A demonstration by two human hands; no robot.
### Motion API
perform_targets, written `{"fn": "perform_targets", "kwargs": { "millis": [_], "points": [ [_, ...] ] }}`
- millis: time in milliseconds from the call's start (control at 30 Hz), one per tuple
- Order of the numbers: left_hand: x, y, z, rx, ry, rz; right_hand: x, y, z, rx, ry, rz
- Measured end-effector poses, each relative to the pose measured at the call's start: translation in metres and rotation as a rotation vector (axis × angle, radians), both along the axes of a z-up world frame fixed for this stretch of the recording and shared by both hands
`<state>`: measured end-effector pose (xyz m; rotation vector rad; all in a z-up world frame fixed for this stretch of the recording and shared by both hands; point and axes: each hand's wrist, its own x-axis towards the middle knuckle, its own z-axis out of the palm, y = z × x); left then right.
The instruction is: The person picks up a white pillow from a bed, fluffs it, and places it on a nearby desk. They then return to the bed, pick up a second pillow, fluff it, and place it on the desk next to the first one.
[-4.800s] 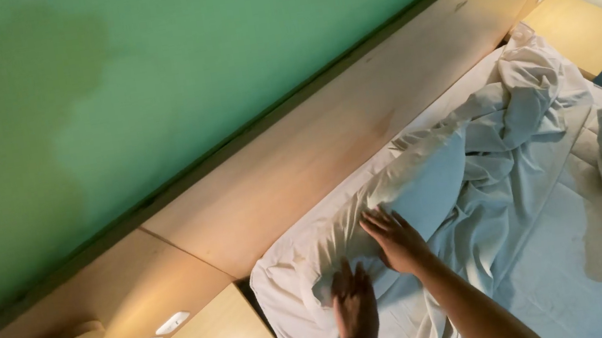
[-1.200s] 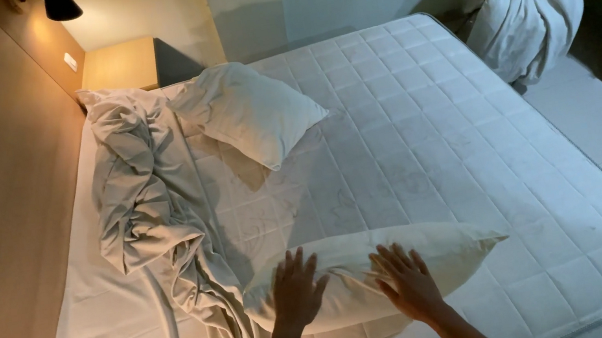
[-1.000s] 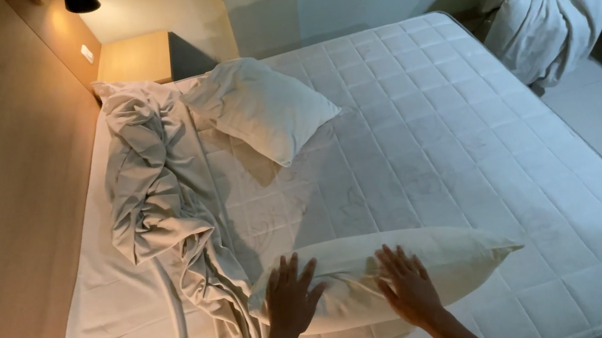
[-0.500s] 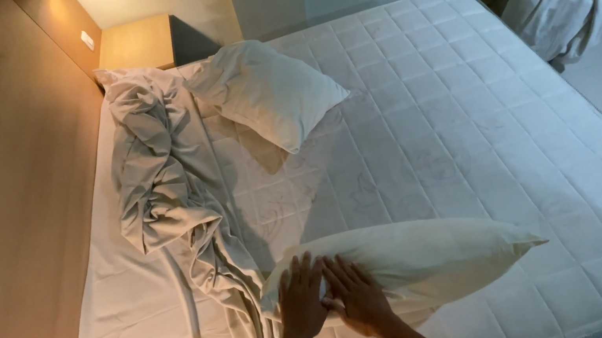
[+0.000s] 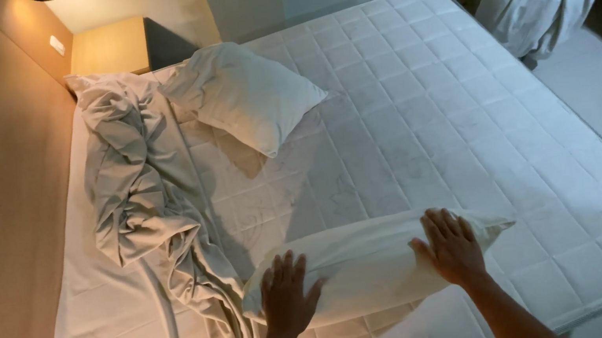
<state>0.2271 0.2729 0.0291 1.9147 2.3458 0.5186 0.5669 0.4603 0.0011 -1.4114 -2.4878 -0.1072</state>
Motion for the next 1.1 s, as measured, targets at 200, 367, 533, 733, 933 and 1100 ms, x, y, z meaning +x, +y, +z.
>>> {"fn": "perform_targets", "kwargs": {
  "millis": [200, 367, 533, 733, 933, 1100],
  "points": [
    [0.028, 0.028, -0.008, 0.051, -0.007, -0.155, -0.014, -0.008, -0.003, 0.007, 0.005, -0.020],
    [0.131, 0.082, 0.014, 0.116, -0.138, -0.339, -0.011, -0.016, -0.006, 0.020, 0.075, -0.004],
    [0.166, 0.096, -0.007, 0.095, -0.193, -0.333, -0.007, -0.021, -0.018, 0.003, 0.110, 0.014],
    [0.139, 0.084, -0.023, 0.084, -0.157, -0.266, -0.002, -0.035, -0.021, -0.009, 0.038, 0.035],
    [0.045, 0.064, -0.003, -0.030, -0.036, -0.051, -0.008, -0.020, -0.026, -0.062, 0.036, 0.032],
    [0.022, 0.053, -0.007, -0.034, 0.003, 0.070, -0.020, -0.024, -0.017, 0.007, 0.044, -0.053]
  ]
}}
